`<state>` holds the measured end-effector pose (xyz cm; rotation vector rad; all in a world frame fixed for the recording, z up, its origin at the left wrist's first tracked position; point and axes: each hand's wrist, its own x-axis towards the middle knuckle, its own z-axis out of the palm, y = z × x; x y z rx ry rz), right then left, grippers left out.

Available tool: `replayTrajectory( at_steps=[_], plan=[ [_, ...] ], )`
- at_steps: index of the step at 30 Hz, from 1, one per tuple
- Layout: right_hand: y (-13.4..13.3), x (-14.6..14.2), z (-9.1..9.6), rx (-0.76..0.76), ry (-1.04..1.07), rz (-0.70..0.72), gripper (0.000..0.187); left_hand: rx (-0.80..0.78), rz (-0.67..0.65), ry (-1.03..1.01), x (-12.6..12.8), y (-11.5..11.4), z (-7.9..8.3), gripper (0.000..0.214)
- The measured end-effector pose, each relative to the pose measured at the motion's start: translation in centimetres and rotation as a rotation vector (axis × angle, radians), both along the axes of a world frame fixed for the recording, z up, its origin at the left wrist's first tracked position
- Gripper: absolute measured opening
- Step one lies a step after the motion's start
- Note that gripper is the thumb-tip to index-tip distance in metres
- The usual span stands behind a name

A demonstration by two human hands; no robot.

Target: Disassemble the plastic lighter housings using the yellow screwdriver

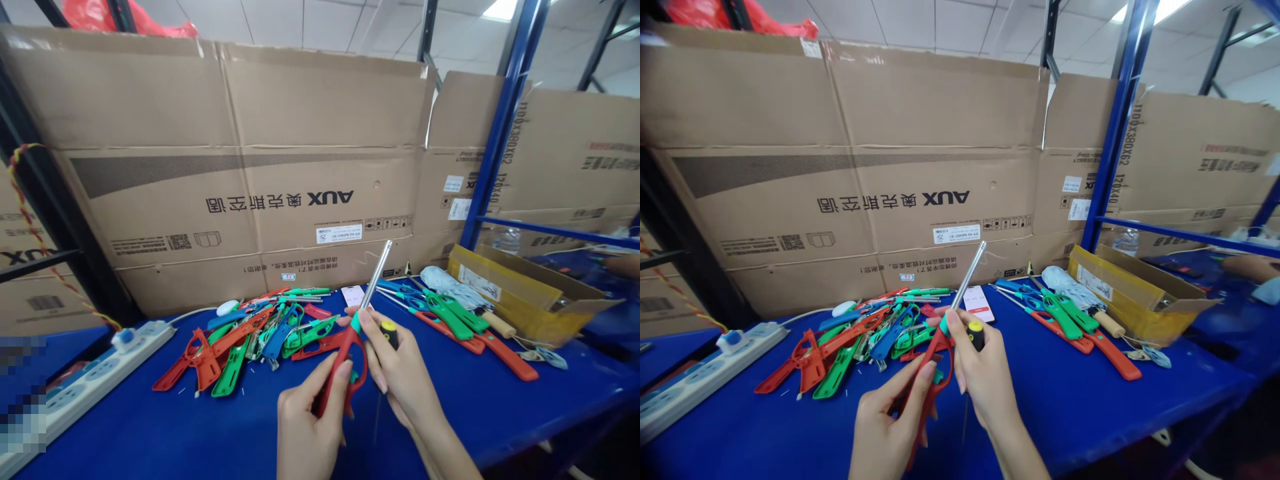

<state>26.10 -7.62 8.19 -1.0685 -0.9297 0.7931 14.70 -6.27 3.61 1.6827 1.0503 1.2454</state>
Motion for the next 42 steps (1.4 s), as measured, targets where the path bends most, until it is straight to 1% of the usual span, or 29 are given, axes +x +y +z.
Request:
replayTrajectory(
  at_steps=[2,5,7,10,13,15,17,21,25,29,31,33,35,37,38,40,41,42],
  plan=[
    [0.2,-0.4,-0.5,-0.012,-0.006,-0.028,0.044,-0.053,-0.01,-0.014,0.0,0.0,-0.1,0.049],
    [0.4,-0.6,-1.1,-0.027,-0.011,-0.043,0.045,-0.138,-0.022,-0.029,-0.3,0.1,0.3,0.053],
    [0.4,-0.7,-1.2,-0.036,-0.014,-0.045,0.046,-0.238,-0.08,-0.056,-0.6,0.0,0.6,0.058],
    [0.3,-0.8,-1.2,-0.043,-0.01,-0.036,0.046,-0.381,-0.21,-0.105,-1.0,0.0,0.9,0.06],
    [0.3,-0.8,-1.2,-0.041,-0.007,-0.021,0.044,-0.461,-0.287,-0.146,-1.2,0.2,0.6,0.057],
    [0.4,-1.0,-1.4,-0.046,0.01,-0.016,0.043,-0.499,-0.309,-0.157,-1.1,0.3,0.4,0.057],
    [0.6,-1.1,-1.5,-0.058,0.022,-0.022,0.044,-0.504,-0.281,-0.164,-0.7,0.4,0.1,0.057],
    [0.9,-1.6,-1.7,-0.088,-0.061,-0.023,0.05,-0.439,-0.142,-0.214,0.1,-0.1,-0.5,0.063],
    [0.8,-1.7,-2.6,-0.154,-0.105,0.069,0.054,-0.412,-0.076,-0.196,-0.4,-0.3,-1.5,0.066],
    [0.6,-1.7,-3.6,-0.235,-0.175,0.172,0.053,-0.409,-0.109,-0.118,-1.3,-0.1,-2.1,0.067],
    [0.5,-1.8,-3.5,-0.293,-0.185,0.215,0.051,-0.411,-0.135,-0.102,-1.7,-0.1,-2.1,0.065],
    [0.5,-1.9,-2.9,-0.336,-0.155,0.206,0.051,-0.399,-0.136,-0.085,-2.3,-0.2,-2.0,0.062],
    [0.6,-1.5,-2.0,-0.305,-0.1,0.13,0.059,-0.359,-0.087,-0.042,-3.8,0.0,-2.0,0.059],
    [1.1,-0.5,-1.2,-0.239,-0.066,0.031,0.065,-0.3,0.024,0.032,-6.5,0.4,-2.1,0.056],
    [1.5,0.3,-0.9,-0.224,-0.052,-0.017,0.066,-0.285,0.087,0.077,-8.4,0.6,-2.1,0.055],
    [2.9,2.2,-0.7,-0.208,-0.076,-0.064,0.062,-0.273,0.201,0.179,-12.6,1.3,-2.2,0.055],
    [3.7,3.2,-0.8,-0.207,-0.129,-0.107,0.059,-0.265,0.275,0.235,-14.9,1.7,-2.4,0.055],
    [4.6,4.3,-0.9,-0.199,-0.222,-0.183,0.056,-0.258,0.359,0.284,-17.2,2.1,-2.5,0.055]
  ],
)
